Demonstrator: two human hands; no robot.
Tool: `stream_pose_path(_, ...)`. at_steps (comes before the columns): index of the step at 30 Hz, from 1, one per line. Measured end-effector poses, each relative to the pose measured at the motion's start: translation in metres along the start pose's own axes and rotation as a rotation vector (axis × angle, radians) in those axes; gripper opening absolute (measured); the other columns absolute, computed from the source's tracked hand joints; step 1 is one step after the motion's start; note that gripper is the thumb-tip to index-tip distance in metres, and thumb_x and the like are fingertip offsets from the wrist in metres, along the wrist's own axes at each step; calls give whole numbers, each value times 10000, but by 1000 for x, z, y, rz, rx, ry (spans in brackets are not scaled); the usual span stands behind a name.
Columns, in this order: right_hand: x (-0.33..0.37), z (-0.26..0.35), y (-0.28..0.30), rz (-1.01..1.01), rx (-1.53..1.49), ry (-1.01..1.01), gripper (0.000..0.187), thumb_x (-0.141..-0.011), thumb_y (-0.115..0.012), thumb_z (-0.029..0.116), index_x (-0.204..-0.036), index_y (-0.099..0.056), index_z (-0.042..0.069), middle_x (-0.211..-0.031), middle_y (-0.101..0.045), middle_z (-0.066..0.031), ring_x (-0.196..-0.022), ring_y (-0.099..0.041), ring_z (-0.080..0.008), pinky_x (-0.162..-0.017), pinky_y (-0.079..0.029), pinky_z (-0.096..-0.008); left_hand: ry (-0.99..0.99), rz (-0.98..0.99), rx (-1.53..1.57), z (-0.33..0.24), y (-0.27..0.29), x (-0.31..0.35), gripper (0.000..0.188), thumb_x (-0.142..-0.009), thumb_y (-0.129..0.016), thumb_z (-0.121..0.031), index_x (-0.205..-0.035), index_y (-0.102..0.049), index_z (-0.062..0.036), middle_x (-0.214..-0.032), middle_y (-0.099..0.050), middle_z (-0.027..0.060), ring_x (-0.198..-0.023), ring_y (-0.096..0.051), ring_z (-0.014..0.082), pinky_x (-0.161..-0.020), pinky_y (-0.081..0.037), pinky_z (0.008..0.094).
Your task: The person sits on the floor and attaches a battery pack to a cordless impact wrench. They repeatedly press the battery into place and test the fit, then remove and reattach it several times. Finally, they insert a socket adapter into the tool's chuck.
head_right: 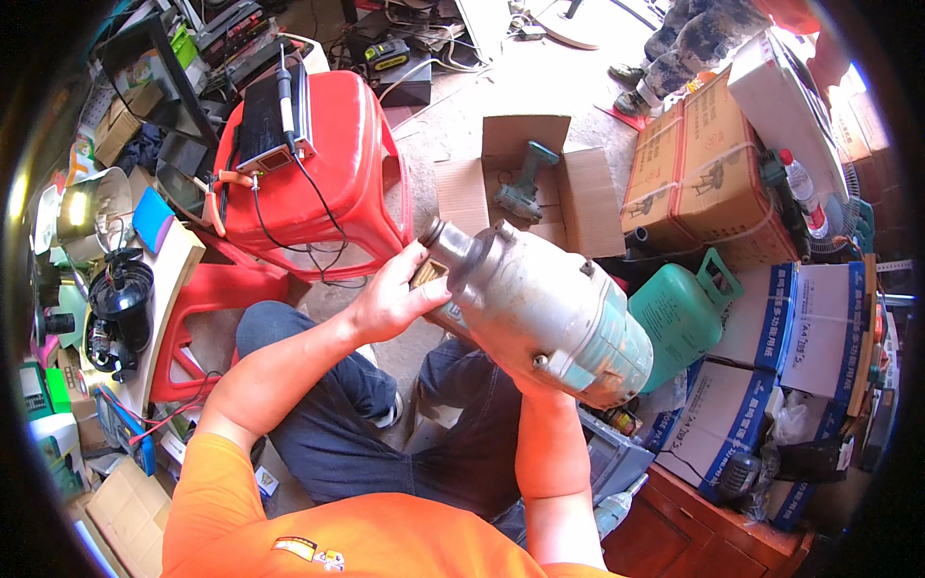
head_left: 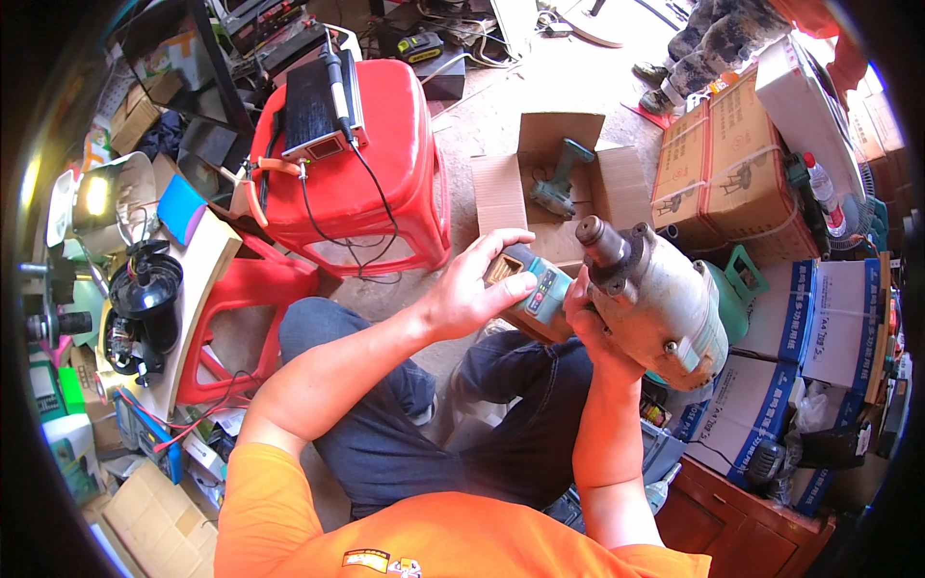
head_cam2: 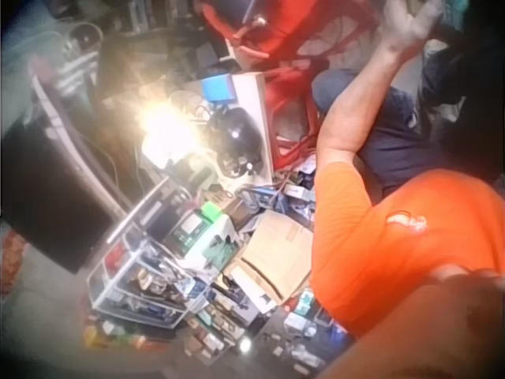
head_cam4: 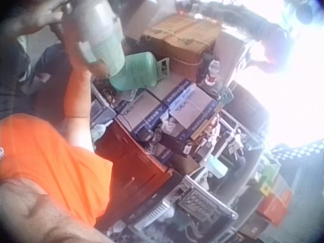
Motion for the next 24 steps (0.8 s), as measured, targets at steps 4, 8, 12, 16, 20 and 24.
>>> stream_pose_path(4,4,-9,-5,136,287,-79,345,-876,-609,150,-1180,-495,36,-1226,-453,-87,-1233,-342,-206,-1117,-191,-426,21,-19,-49,-1,4,1,563,-882,-663,-312,-1313,-486,4,-1183,-580,171,-1109,-565,222,-975,-436,345)
stream_pose_path(8,5,-21,-12,216,481,-82,418,-922,-549,192,-1271,-410,9,-1296,-391,-128,-1291,-275,-242,-1145,-133,-449,73,-12,-55,-4,4,2,561,-884,-661,-313,-1310,-487,8,-1185,-578,173,-1108,-565,224,-974,-436,347)
stream_pose_path(12,3,-27,-14,256,503,-117,496,-967,-488,234,-1363,-326,-17,-1365,-329,-169,-1348,-207,-278,-1174,-75,-471,58,-26,-55,-6,5,3,561,-884,-661,-317,-1308,-487,6,-1173,-580,169,-1091,-565,214,-966,-439,343)
stream_pose_path(16,3,-27,-15,315,658,-92,507,-994,-441,243,-1393,-291,-33,-1378,-305,-182,-1349,-196,-284,-1183,-76,-466,69,-12,-25,-2,3,2,556,-887,-659,-317,-1309,-485,1,-1147,-586,158,-1060,-565,197,-952,-445,336)
stream_pose_path(20,12,19,-10,24,1627,530,475,-983,-476,224,-1344,-327,-47,-1296,-361,-171,-1238,-301,-258,-1127,-212,-418,67,-16,-28,-3,2,1,551,-889,-661,-314,-1308,-485,-2,-1127,-592,146,-1042,-566,181,-938,-451,328)
stream_pose_path(24,8,7,-32,171,2139,614,536,-902,-635,203,-1297,-387,-61,-1150,-480,-155,-1006,-476,-219,-911,-391,-340,68,-16,9,-1,1,1,545,-889,-663,-310,-1305,-487,-4,-1122,-594,139,-1036,-566,172,-931,-455,322)
Point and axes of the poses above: each hand's wrist, its own x-axis away from the middle knuckle, its own y-axis out of the back of the hand, z = x × y, the point moved 7 cm from there along -x, towards the middle knuckle
